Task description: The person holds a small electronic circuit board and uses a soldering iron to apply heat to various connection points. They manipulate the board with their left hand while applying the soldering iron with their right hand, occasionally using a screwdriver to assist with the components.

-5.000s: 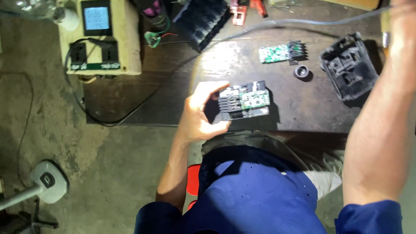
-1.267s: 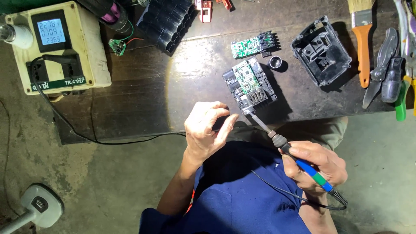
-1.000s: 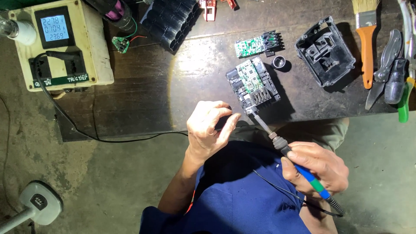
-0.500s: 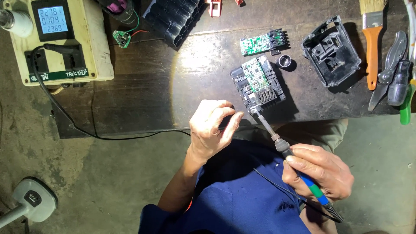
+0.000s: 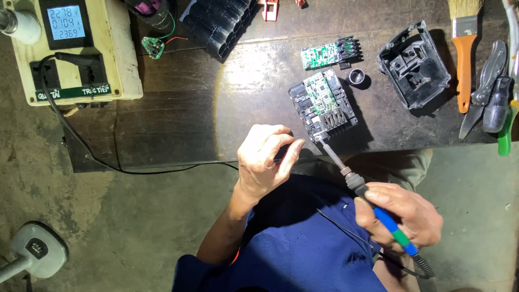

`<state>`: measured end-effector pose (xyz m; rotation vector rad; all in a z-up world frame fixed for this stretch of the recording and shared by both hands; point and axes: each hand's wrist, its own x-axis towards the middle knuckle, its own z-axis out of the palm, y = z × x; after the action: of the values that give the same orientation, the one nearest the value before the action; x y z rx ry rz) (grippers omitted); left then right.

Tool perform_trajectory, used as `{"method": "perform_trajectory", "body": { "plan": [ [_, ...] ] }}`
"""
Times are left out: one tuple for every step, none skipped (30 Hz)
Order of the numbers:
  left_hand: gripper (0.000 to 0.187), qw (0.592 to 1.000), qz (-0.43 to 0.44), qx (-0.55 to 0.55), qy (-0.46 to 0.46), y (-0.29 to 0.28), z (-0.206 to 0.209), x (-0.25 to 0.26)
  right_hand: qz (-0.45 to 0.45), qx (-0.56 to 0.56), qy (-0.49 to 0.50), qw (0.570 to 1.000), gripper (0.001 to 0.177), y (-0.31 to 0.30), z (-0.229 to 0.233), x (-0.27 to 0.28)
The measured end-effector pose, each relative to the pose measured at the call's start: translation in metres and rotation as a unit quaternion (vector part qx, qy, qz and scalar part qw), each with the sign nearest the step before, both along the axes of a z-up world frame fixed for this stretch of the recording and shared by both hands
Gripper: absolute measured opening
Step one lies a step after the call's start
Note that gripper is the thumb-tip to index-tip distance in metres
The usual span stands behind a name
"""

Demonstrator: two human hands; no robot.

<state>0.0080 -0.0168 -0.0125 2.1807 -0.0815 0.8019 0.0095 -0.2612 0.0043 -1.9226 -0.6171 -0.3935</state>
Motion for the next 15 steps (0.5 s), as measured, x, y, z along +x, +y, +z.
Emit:
{"method": "perform_trajectory", "body": {
  "plan": [
    [0.015, 1.0, 0.0, 0.0, 0.001, 0.0, 0.0, 0.0, 0.0, 0.0, 0.001, 1.0, 0.022, 0.002, 0.003, -0.002],
    [0.015, 1.0, -0.001, 0.0, 0.002, 0.0, 0.001, -0.001, -0.043, -0.015, 0.037, 0.998, 0.02, 0.004, 0.006, -0.005],
    [0.015, 1.0, -0.001, 0.0, 0.002, 0.0, 0.001, 0.0, -0.086, -0.03, 0.073, 0.993, 0.018, 0.006, 0.01, -0.006],
    [0.015, 1.0, -0.001, -0.001, 0.001, 0.0, 0.001, 0.001, -0.086, -0.03, 0.073, 0.993, 0.018, -0.031, -0.019, -0.006],
    [0.015, 1.0, -0.002, 0.0, -0.001, 0.0, 0.001, 0.001, 0.137, 0.092, 0.22, 0.961, 0.04, -0.069, -0.048, -0.007],
    [0.014, 1.0, -0.002, 0.0, -0.004, 0.0, 0.0, 0.0, 0.346, 0.207, 0.357, 0.843, 0.066, -0.107, -0.076, -0.007],
    [0.014, 1.0, -0.002, 0.0, -0.004, 0.0, 0.001, 0.001, 0.346, 0.207, 0.356, 0.843, 0.066, -0.072, -0.054, -0.009],
    [0.014, 1.0, -0.001, 0.002, -0.004, 0.0, 0.001, 0.001, 0.126, 0.112, 0.262, 0.95, 0.034, -0.037, -0.032, -0.01],
    [0.014, 1.0, -0.001, 0.003, -0.003, 0.0, 0.001, 0.0, -0.105, 0.007, 0.156, 0.982, 0.011, -0.003, -0.009, -0.012],
    [0.014, 1.0, -0.001, 0.003, -0.003, 0.0, 0.001, 0.0, -0.106, 0.007, 0.156, 0.982, 0.011, -0.013, -0.013, -0.013],
    [0.014, 1.0, 0.0, 0.002, -0.001, 0.0, 0.0, 0.0, -0.08, 0.006, 0.236, 0.968, 0.018, -0.023, -0.016, -0.014],
    [0.014, 1.0, 0.0, 0.0, 0.002, 0.0, 0.0, 0.0, -0.054, 0.004, 0.315, 0.948, 0.025, -0.033, -0.019, -0.014],
    [0.014, 1.0, -0.001, 0.0, 0.002, 0.0, 0.001, 0.0, -0.056, 0.005, 0.314, 0.948, 0.025, -0.036, -0.019, -0.01],
    [0.014, 1.0, 0.001, 0.0, 0.003, -0.001, 0.002, 0.0, -0.034, 0.007, 0.366, 0.93, 0.037, -0.04, -0.019, -0.006],
    [0.014, 1.0, 0.002, 0.0, 0.003, -0.001, 0.002, 0.0, -0.013, 0.01, 0.416, 0.909, 0.049, -0.043, -0.019, -0.002]
  ]
}}
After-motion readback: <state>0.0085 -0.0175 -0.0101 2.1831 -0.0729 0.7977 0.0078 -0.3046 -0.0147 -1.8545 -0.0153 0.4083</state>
